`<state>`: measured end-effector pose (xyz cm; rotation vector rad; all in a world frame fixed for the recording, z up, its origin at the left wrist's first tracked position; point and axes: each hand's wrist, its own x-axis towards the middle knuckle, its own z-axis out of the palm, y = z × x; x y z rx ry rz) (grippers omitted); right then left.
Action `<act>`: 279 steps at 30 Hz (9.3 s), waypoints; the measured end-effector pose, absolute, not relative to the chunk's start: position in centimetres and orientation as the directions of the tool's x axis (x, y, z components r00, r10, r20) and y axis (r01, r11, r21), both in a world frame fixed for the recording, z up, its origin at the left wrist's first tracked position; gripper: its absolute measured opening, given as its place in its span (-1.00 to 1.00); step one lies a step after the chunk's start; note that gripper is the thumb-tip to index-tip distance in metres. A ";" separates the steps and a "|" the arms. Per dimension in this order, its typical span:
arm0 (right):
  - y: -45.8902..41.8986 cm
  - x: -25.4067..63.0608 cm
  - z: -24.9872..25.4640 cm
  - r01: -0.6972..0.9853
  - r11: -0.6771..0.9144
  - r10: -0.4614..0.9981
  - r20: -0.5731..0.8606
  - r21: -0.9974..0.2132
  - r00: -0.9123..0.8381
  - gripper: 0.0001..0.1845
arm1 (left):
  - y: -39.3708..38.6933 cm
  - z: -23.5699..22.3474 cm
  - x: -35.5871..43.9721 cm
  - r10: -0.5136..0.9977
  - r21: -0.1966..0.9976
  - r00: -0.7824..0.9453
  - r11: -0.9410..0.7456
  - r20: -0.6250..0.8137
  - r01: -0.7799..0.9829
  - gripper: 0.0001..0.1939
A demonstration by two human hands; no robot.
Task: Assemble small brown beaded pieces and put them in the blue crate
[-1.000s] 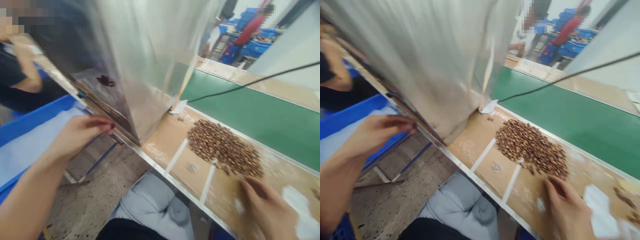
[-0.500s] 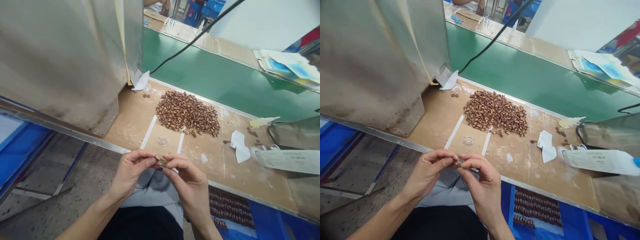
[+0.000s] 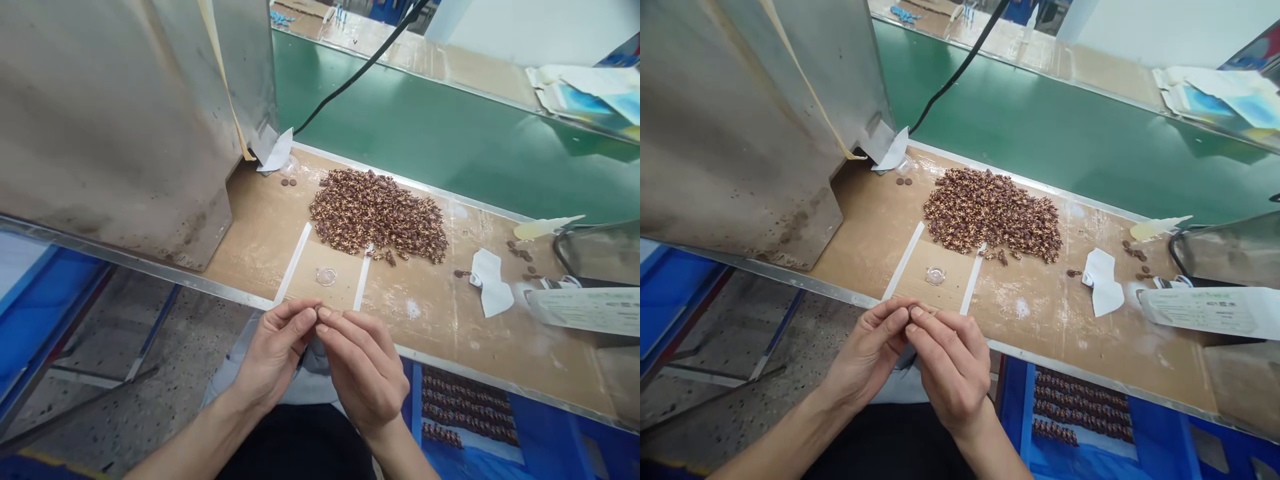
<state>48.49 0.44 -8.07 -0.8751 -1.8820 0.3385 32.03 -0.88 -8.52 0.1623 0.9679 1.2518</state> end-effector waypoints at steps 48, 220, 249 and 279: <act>8.3 49.4 -8.2 0.638 0.683 0.691 0.598 -0.356 -0.407 -0.86 | 3.2 -11.7 25.4 0.975 0.610 0.039 0.169 -0.221 -0.775 -0.73; 6.7 68.0 -11.9 0.861 0.327 0.760 0.650 -0.390 0.005 -0.80 | 3.0 -10.4 30.3 0.932 0.554 0.184 0.336 -0.313 -0.762 -0.57; -1.4 58.7 -7.6 0.396 0.349 0.880 0.442 -0.849 0.172 -0.68 | 1.6 -7.7 35.0 0.884 0.910 0.395 0.354 -0.251 -0.215 -0.73; -1.8 59.1 -7.4 0.019 0.484 0.875 0.484 -0.875 -0.011 -0.67 | 1.9 -3.4 36.0 0.830 0.952 0.544 -0.253 0.121 0.175 -0.79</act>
